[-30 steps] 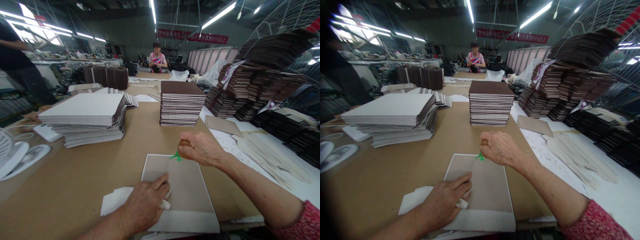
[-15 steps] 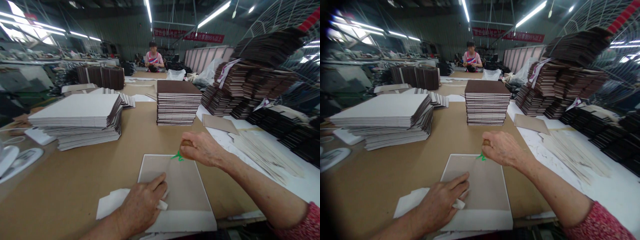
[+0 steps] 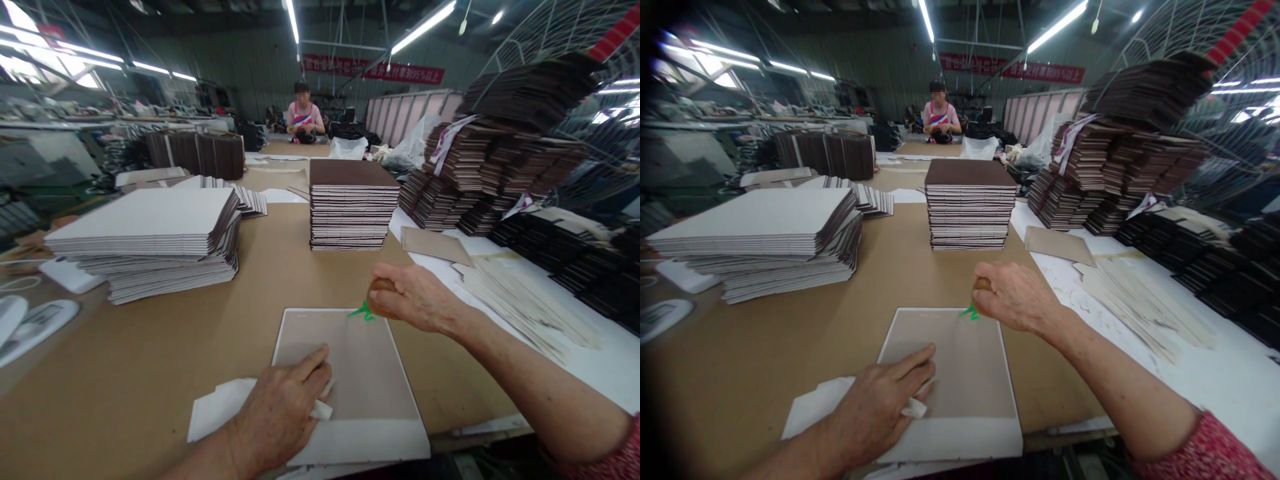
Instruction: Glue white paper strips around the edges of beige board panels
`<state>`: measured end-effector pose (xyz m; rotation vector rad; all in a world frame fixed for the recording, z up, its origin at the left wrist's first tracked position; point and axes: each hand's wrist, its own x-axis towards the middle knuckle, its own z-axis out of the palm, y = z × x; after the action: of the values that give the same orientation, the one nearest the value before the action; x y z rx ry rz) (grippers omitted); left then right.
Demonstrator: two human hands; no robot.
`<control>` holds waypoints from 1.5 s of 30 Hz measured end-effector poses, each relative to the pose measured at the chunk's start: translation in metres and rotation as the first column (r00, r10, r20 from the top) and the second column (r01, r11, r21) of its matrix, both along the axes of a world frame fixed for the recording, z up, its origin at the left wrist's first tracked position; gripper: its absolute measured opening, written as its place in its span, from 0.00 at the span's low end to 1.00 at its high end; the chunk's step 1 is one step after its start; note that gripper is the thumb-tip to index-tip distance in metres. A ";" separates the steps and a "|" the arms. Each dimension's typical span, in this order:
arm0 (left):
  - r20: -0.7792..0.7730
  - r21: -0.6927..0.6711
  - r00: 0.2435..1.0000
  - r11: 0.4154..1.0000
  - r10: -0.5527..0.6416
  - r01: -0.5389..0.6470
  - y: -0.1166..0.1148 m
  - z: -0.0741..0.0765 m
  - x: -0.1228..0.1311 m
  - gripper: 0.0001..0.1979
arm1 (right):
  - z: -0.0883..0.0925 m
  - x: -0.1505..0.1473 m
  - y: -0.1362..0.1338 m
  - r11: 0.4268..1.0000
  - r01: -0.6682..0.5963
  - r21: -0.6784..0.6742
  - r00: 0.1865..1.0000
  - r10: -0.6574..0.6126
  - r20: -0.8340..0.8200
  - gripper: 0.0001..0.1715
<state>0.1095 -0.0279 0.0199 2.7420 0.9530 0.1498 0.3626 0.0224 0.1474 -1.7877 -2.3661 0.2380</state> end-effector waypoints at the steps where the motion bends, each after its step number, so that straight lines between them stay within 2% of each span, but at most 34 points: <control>1: -0.004 0.004 1.000 1.000 0.003 -0.003 0.000 0.000 0.000 0.22 | 0.001 0.004 -0.001 1.000 0.021 -0.013 1.000 -0.021 0.009 0.05; 4: -0.007 0.007 1.000 1.000 0.014 -0.014 0.001 0.000 0.000 0.21 | 0.002 0.018 -0.004 0.997 0.070 -0.032 0.997 -0.069 0.018 0.06; 8: 0.014 -0.001 1.000 1.000 0.010 -0.010 0.000 -0.002 -0.001 0.19 | 0.000 0.034 -0.008 0.997 0.074 0.000 0.997 -0.074 0.001 0.07; 15: -0.006 -0.010 1.000 1.000 0.024 -0.024 -0.001 -0.001 0.000 0.19 | -0.002 0.052 -0.014 0.988 0.151 -0.018 0.989 -0.151 -0.003 0.08; 19: -0.013 -0.007 1.000 1.000 0.019 -0.019 -0.001 0.000 0.000 0.20 | -0.003 0.049 -0.014 0.989 0.145 -0.020 0.989 -0.145 -0.015 0.08; 25: -0.005 0.026 1.000 1.000 -0.008 0.009 0.000 -0.001 0.000 0.20 | 0.006 0.033 -0.012 0.999 0.041 -0.003 0.999 -0.041 0.003 0.06; 28: -0.008 0.014 1.000 1.000 -0.004 0.004 0.001 -0.001 -0.001 0.21 | 0.009 0.036 -0.011 0.998 0.062 0.004 0.998 -0.062 0.022 0.06; 31: -0.016 -0.016 1.000 1.000 0.001 -0.001 0.001 -0.002 -0.002 0.25 | 0.004 0.041 -0.012 0.996 0.090 -0.002 0.996 -0.090 0.027 0.07; 34: -0.018 -0.038 1.000 0.999 0.005 -0.006 0.001 -0.002 -0.002 0.26 | -0.006 0.039 -0.013 0.997 0.082 -0.011 0.996 -0.082 -0.043 0.08; 39: -0.001 -0.026 1.000 1.000 0.012 -0.012 0.002 0.000 -0.001 0.20 | -0.016 0.036 -0.012 0.998 0.062 -0.011 0.986 -0.063 -0.151 0.08; 45: 0.022 -0.028 1.000 1.000 -0.002 0.003 0.002 0.000 0.001 0.18 | -0.016 0.043 -0.010 0.996 0.091 0.008 0.991 -0.090 -0.102 0.08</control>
<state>0.1102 -0.0259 0.0204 2.7106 0.9392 0.1643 0.4053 0.0124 0.1318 -1.8263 -2.2063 0.2941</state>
